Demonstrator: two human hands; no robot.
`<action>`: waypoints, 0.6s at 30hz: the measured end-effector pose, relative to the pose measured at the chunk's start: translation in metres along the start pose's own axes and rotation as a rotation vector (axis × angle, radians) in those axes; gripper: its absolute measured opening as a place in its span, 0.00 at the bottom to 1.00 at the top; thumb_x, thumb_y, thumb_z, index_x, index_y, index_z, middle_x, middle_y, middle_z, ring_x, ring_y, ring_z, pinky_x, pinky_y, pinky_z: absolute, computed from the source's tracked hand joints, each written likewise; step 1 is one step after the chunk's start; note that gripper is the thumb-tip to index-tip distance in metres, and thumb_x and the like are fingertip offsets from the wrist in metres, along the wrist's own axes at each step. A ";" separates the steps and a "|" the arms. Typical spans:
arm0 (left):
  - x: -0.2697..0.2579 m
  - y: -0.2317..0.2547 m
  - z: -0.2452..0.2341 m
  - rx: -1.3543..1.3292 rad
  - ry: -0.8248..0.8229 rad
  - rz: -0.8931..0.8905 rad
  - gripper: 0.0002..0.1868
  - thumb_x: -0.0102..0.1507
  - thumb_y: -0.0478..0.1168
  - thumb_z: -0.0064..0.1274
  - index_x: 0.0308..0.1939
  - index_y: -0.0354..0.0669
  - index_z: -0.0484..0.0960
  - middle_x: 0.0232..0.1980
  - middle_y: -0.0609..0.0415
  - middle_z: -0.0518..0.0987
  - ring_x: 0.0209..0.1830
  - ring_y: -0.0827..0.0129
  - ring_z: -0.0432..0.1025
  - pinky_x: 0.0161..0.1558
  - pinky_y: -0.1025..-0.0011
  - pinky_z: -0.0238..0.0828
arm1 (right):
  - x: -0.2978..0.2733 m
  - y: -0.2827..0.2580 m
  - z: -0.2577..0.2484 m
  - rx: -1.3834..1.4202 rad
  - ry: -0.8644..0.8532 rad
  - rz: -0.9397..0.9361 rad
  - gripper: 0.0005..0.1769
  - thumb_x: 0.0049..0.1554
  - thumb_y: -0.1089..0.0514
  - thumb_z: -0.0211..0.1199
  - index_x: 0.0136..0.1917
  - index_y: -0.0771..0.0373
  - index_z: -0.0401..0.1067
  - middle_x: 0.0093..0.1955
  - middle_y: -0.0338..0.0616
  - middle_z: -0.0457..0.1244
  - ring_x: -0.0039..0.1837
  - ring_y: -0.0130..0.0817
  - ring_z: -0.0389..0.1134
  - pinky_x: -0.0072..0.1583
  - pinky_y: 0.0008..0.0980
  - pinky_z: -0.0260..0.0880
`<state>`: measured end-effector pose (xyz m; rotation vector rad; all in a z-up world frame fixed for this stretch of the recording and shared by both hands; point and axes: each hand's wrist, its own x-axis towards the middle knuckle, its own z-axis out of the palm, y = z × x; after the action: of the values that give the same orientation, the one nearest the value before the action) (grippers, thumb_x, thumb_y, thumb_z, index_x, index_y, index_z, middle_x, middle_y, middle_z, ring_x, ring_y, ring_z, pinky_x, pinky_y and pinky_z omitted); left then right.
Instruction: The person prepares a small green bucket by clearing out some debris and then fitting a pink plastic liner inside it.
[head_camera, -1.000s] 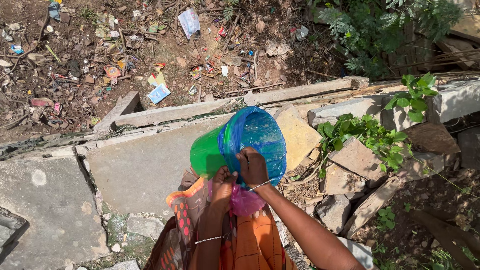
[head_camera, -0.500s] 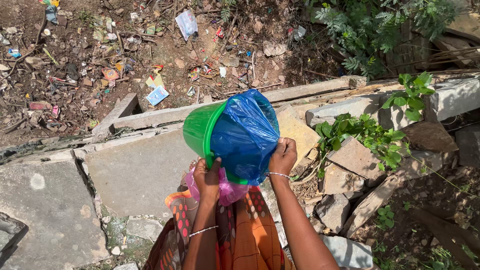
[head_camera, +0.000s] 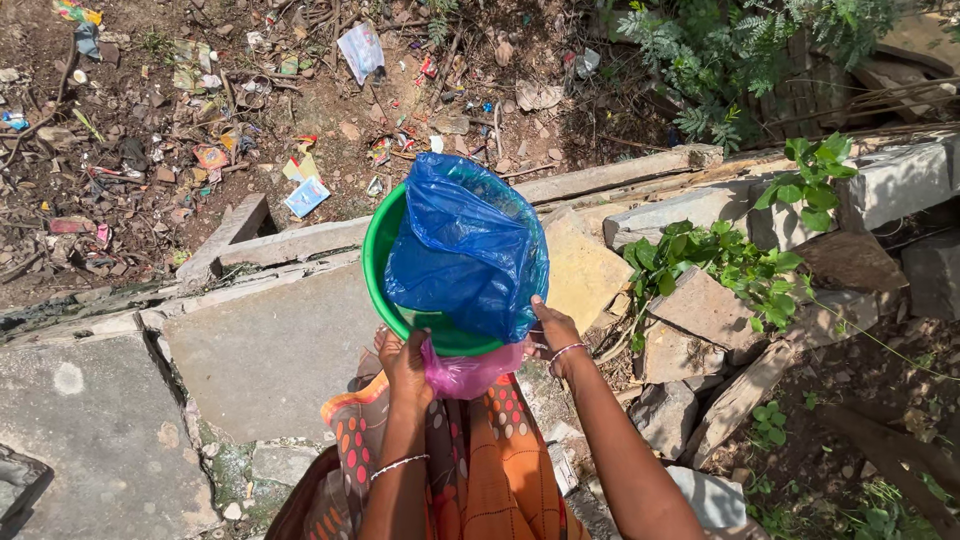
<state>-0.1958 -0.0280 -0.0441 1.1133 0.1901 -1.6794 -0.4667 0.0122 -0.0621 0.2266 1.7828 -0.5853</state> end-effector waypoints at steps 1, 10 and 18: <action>-0.002 -0.001 -0.001 0.034 0.000 -0.006 0.18 0.56 0.24 0.54 0.49 0.38 0.79 0.41 0.55 0.82 0.36 0.71 0.77 0.40 0.71 0.78 | 0.004 0.006 -0.001 0.001 0.000 0.001 0.23 0.58 0.38 0.66 0.47 0.61 0.70 0.31 0.45 0.61 0.31 0.37 0.63 0.36 0.37 0.63; -0.003 -0.006 -0.009 0.134 -0.083 0.035 0.19 0.60 0.32 0.64 0.53 0.37 0.78 0.41 0.57 0.81 0.36 0.73 0.75 0.40 0.73 0.75 | -0.015 -0.043 -0.005 -0.805 0.511 -0.828 0.23 0.63 0.49 0.60 0.37 0.70 0.73 0.32 0.63 0.63 0.34 0.57 0.62 0.42 0.52 0.63; -0.013 -0.013 0.022 0.245 -0.047 -0.026 0.18 0.54 0.24 0.52 0.49 0.33 0.79 0.41 0.53 0.83 0.33 0.70 0.76 0.36 0.71 0.76 | -0.015 -0.130 -0.023 -0.014 0.282 -0.884 0.20 0.71 0.46 0.53 0.56 0.68 0.67 0.45 0.45 0.62 0.42 0.30 0.62 0.45 0.35 0.71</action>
<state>-0.2186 -0.0270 -0.0268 1.2537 -0.0329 -1.7842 -0.5390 -0.0853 -0.0087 -0.5503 2.1267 -1.2013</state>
